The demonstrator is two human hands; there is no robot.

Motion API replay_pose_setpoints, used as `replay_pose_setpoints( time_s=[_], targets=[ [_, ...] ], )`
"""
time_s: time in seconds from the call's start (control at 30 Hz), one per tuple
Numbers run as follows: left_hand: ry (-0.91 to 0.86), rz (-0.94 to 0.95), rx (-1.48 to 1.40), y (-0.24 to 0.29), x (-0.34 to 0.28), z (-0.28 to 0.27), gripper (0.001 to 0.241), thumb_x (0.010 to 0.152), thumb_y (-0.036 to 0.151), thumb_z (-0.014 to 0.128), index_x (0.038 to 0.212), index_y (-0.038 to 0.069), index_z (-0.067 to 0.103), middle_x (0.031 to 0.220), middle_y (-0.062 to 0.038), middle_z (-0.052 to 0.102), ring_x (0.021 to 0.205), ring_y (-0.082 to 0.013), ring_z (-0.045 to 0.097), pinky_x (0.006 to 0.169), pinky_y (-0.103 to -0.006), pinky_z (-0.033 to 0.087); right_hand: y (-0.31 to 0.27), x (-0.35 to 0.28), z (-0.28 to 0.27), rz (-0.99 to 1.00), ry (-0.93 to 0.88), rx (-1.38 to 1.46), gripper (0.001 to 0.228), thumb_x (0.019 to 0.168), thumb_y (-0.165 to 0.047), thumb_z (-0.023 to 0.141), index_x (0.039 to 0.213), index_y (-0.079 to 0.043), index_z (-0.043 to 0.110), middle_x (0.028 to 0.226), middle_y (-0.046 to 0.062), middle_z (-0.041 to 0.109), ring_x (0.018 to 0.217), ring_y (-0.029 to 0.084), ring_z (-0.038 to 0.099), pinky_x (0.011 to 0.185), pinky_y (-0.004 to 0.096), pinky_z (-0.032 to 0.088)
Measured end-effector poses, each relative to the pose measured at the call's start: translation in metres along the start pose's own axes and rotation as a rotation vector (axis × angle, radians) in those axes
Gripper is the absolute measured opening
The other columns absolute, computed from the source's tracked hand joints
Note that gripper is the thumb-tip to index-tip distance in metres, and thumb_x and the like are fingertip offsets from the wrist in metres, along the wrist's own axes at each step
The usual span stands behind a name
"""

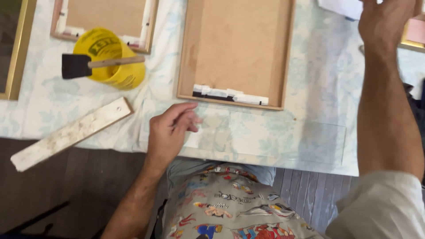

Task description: Applying adhesive to a paper strip and taping it to the back of a picture frame to seal it.

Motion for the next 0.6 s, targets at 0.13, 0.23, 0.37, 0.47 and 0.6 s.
replay_pose_setpoints(
  time_s=[0.13, 0.23, 0.37, 0.47, 0.6],
  targets=[
    [-0.188, -0.08, -0.221, 0.012, 0.002, 0.019, 0.05, 0.096, 0.003, 0.069, 0.142, 0.003, 0.05, 0.127, -0.022, 0.064, 0.084, -0.023, 0.074, 0.072, -0.0318, 0.063, -0.235, 0.055, -0.12, 0.19, -0.605, 0.348, 0.044, 0.104, -0.027, 0.066, 0.143, -0.009, 0.056, 0.131, 0.018, 0.06, 0.104, 0.041, 0.064, 0.093, 0.048, 0.052],
    [-0.307, -0.146, -0.407, 0.004, -0.004, 0.038, 0.08, 0.093, 0.009, 0.075, 0.157, 0.002, 0.027, 0.154, -0.027, 0.041, 0.113, -0.0309, 0.066, 0.09, -0.0381, 0.062, -0.333, 0.02, -0.172, 0.282, -0.881, 0.438, 0.05, 0.101, -0.05, 0.049, 0.139, -0.017, 0.055, 0.136, 0.024, 0.06, 0.123, 0.05, 0.057, 0.11, 0.058, 0.041],
    [-0.322, -0.189, -0.351, -0.003, -0.013, 0.047, 0.073, 0.086, 0.015, 0.085, 0.146, -0.002, 0.048, 0.132, -0.021, 0.058, 0.104, -0.0243, 0.07, 0.091, -0.0372, 0.062, -0.398, -0.035, -0.208, -0.687, -0.236, 0.538, 0.011, 0.101, -0.011, 0.062, 0.108, -0.01, 0.071, 0.119, 0.018, 0.067, 0.11, 0.039, 0.071, 0.096, 0.045, 0.059],
    [-0.33, -0.18, -0.273, 0.001, -0.019, 0.035, 0.066, 0.085, 0.007, 0.085, 0.144, 0.002, 0.054, 0.128, -0.019, 0.062, 0.105, -0.0255, 0.07, 0.093, -0.0393, 0.062, -0.39, -0.038, -0.206, 0.001, -0.762, 0.93, 0.039, 0.076, -0.009, 0.088, 0.104, 0.008, 0.066, 0.124, 0.026, 0.068, 0.108, 0.049, 0.069, 0.086, 0.058, 0.06],
    [-0.402, -0.117, -0.134, 0.02, -0.01, 0.019, 0.063, 0.086, 0.006, 0.083, 0.143, 0.005, 0.057, 0.134, -0.017, 0.063, 0.114, -0.0308, 0.07, 0.095, -0.0411, 0.061, -0.394, -0.039, -0.197, 0.249, -0.881, 1.183, 0.102, 0.065, -0.014, 0.096, 0.149, 0.003, 0.041, 0.142, 0.027, 0.058, 0.131, 0.049, 0.056, 0.103, 0.058, 0.053]
  ],
)
Point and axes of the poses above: each hand's wrist, its own x-axis towards the middle knuckle, its own z-axis out of the palm, y = z × x, the point moved 4 cm from there along x, towards the middle knuckle
